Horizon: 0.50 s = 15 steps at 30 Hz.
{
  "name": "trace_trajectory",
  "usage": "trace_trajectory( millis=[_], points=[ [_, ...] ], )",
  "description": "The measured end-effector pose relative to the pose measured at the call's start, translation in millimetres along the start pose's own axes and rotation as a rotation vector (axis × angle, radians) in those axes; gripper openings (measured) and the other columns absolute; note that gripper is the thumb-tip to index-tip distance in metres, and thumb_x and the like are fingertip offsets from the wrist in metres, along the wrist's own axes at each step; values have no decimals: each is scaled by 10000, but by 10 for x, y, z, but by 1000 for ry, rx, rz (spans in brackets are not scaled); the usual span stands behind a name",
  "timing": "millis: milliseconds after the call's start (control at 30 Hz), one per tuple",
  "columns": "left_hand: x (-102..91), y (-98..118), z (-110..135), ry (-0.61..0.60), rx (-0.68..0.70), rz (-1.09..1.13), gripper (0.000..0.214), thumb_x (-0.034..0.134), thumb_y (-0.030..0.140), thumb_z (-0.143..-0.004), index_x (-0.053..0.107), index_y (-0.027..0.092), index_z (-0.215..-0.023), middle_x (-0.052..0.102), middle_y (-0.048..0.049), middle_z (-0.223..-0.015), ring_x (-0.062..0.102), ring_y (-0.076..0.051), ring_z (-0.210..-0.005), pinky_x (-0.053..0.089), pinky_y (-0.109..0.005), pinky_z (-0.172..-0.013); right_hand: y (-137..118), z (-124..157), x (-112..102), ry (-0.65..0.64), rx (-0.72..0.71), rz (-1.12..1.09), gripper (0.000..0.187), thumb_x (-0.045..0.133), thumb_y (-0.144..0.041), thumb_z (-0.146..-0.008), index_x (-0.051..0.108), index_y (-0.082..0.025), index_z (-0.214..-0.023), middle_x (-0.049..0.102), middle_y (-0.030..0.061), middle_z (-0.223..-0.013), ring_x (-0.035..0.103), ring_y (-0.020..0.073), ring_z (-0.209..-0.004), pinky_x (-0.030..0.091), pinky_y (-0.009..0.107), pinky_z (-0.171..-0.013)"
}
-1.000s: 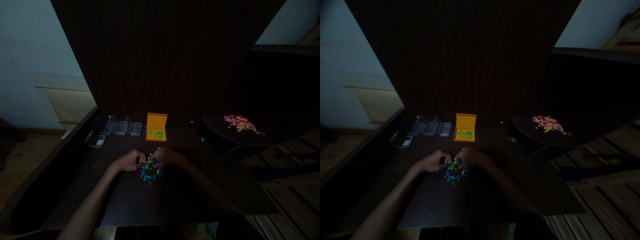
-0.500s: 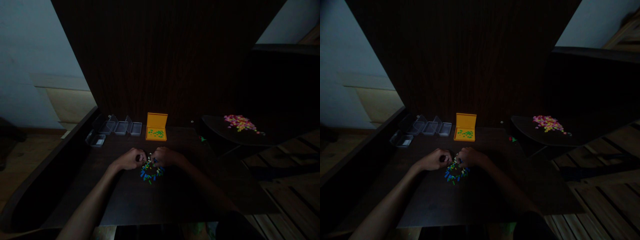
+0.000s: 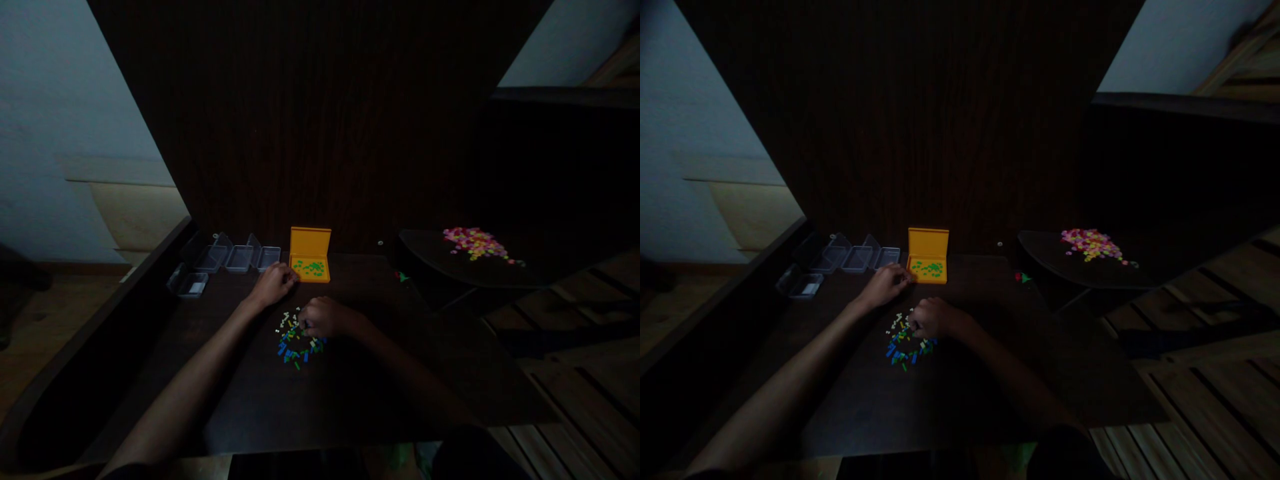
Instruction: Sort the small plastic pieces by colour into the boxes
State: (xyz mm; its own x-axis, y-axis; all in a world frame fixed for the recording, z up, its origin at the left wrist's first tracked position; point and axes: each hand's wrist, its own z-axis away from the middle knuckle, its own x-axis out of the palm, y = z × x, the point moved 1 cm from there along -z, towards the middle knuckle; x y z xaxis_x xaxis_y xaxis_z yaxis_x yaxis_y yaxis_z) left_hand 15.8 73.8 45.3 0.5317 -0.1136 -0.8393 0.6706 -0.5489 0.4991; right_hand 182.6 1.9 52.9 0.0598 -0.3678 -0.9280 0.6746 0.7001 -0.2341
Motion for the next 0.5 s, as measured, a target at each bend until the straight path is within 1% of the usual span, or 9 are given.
trace_trajectory(
  millis=[67,200,267,367,500],
  points=[
    [50,-48,-158,-27,-70,-8,177,563,179,-818,724,139,-880,695,-94,-904,615,-199,-882,464,-276,-835,-3,6,2,11,-8,-6,143,636,-281,-823,703,-216,-931,699,17,-875,598,174,-845,386,251,-682],
    [150,-123,-403,-92,-127,4,185,576,118,-753,742,116,-834,716,-75,-802,642,-168,-744,475,-225,-710,-12,11,10,16,-7,13,156,644,-300,-824,708,-222,-943,700,21,-887,601,175,-836,373,244,-632],
    [188,-147,-483,-126,-151,14,188,581,90,-723,749,114,-806,722,-66,-758,655,-164,-721,473,-209,-675,-23,9,12,5,1,23,149,641,-296,-828,711,-223,-937,702,24,-896,604,175,-839,368,242,-615],
    [218,-166,-557,-155,-180,23,197,589,78,-700,757,110,-796,734,-67,-755,673,-169,-737,477,-201,-674,-38,9,19,9,7,21,139,631,-306,-842,713,-227,-921,701,26,-908,603,169,-848,365,235,-618],
    [198,-162,-571,-166,-174,35,221,568,73,-698,764,106,-795,744,-61,-773,688,-183,-794,492,-210,-740,-31,15,50,49,-19,16,133,618,-314,-859,709,-225,-901,695,17,-917,596,159,-851,357,235,-628]
  ],
)
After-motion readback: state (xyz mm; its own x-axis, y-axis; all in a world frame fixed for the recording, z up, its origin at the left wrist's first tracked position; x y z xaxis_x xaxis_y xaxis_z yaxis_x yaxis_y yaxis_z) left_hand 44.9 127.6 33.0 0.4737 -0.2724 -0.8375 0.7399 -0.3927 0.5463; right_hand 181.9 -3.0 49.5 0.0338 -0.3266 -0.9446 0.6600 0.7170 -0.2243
